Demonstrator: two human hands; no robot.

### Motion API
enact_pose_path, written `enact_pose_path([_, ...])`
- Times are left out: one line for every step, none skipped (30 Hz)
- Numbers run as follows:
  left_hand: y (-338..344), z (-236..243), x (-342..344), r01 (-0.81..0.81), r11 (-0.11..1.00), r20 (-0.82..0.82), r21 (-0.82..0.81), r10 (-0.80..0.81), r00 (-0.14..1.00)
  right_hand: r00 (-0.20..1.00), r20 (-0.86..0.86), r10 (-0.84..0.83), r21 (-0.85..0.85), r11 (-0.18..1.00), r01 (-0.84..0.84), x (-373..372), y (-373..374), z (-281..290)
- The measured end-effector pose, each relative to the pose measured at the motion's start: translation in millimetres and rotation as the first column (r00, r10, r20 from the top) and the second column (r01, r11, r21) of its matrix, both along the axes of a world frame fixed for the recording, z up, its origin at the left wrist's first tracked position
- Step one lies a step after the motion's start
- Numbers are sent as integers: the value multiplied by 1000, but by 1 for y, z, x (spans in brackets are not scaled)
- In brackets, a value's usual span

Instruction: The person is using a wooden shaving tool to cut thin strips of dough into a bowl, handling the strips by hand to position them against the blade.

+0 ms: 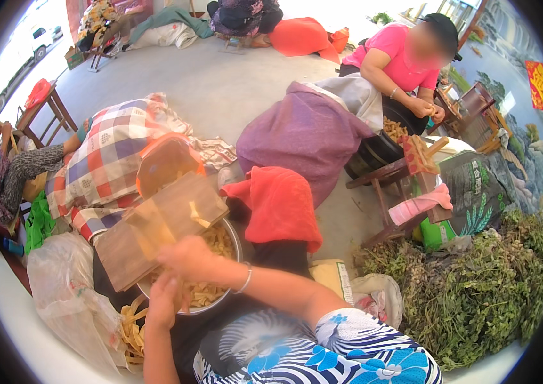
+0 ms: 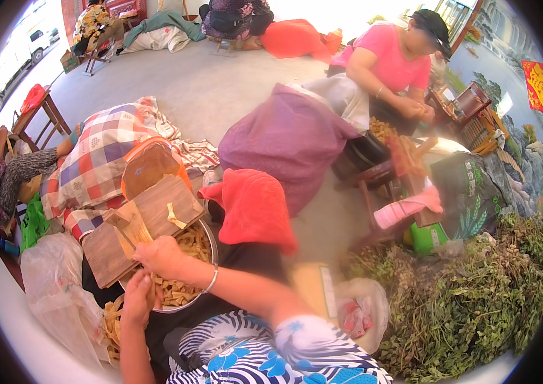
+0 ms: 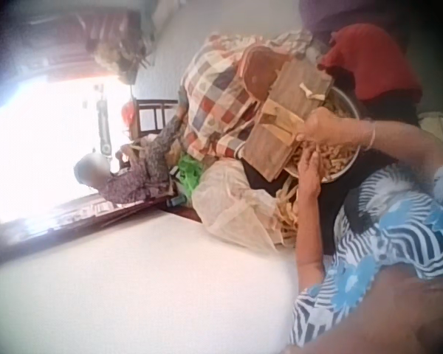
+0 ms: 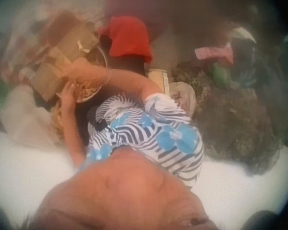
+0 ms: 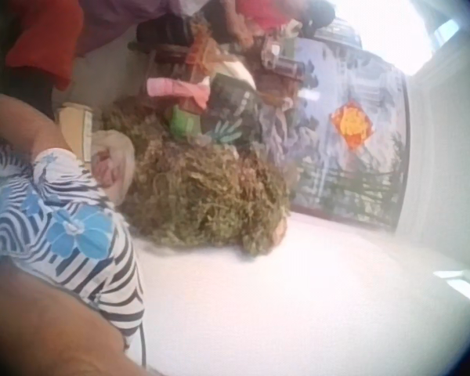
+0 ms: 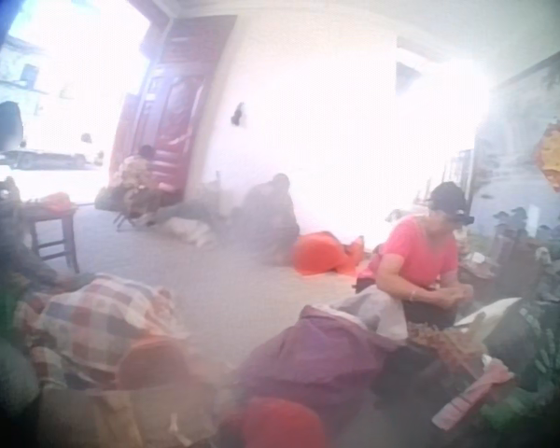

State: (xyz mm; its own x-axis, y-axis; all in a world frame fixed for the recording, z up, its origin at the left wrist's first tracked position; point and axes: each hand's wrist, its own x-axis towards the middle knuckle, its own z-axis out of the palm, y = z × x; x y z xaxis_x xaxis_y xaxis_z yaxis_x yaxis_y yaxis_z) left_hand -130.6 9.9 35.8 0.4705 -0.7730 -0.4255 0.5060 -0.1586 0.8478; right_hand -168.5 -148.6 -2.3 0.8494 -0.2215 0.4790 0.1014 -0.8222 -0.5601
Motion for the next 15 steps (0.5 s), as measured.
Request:
enact_pose_path([7,6,2,69,994,155,82,-82,985,993,-119,14,5,1000,-14,-7,-9,9])
enact_pose_path([17,9,8,119,978,298,172,-167,940,971,-239,33,13,999,-31,-15,-16,25])
enact_pose_path([28,16,12,140,952,426,274,-250,869,934,-351,66,30,998,-59,-22,-17,37])
enact_pose_path([33,29,15,128,964,502,233,-232,833,918,-307,250,64,968,-242,-30,-17,42])
enact_pose_path([34,46,19,121,974,566,191,-210,797,865,-265,427,95,904,-417,-40,-15,47])
enact_pose_path([40,63,25,87,981,633,172,-178,753,765,-192,615,130,788,-602,-45,-7,59])
enact_pose_path([34,78,24,77,987,683,140,-153,714,642,-190,743,509,634,-582,-57,4,78])
enact_pose_path([28,99,21,95,974,684,204,-211,699,496,-124,860,812,375,-447,-71,17,117])
enact_pose_path([30,106,14,86,992,653,91,-125,747,460,63,886,825,214,-523,-79,22,150])
enact_pose_path([27,116,6,139,990,563,10,-121,818,437,242,866,819,60,-571,-88,18,171])
enact_pose_path([22,129,-1,165,984,534,-61,-108,839,489,286,824,809,66,-584,-93,5,176])
enact_pose_path([13,131,-6,196,970,532,-144,-91,842,675,259,690,852,166,-497,-91,7,173])
enact_pose_path([7,120,-10,178,962,543,-209,-38,839,820,220,528,889,238,-392,-87,7,168])
enact_pose_path([-3,105,-15,172,942,546,-289,14,838,936,123,330,905,350,-243,-79,9,155])
enact_pose_path([-14,87,-25,81,952,484,-295,76,872,992,23,124,910,409,-72,-69,10,139])
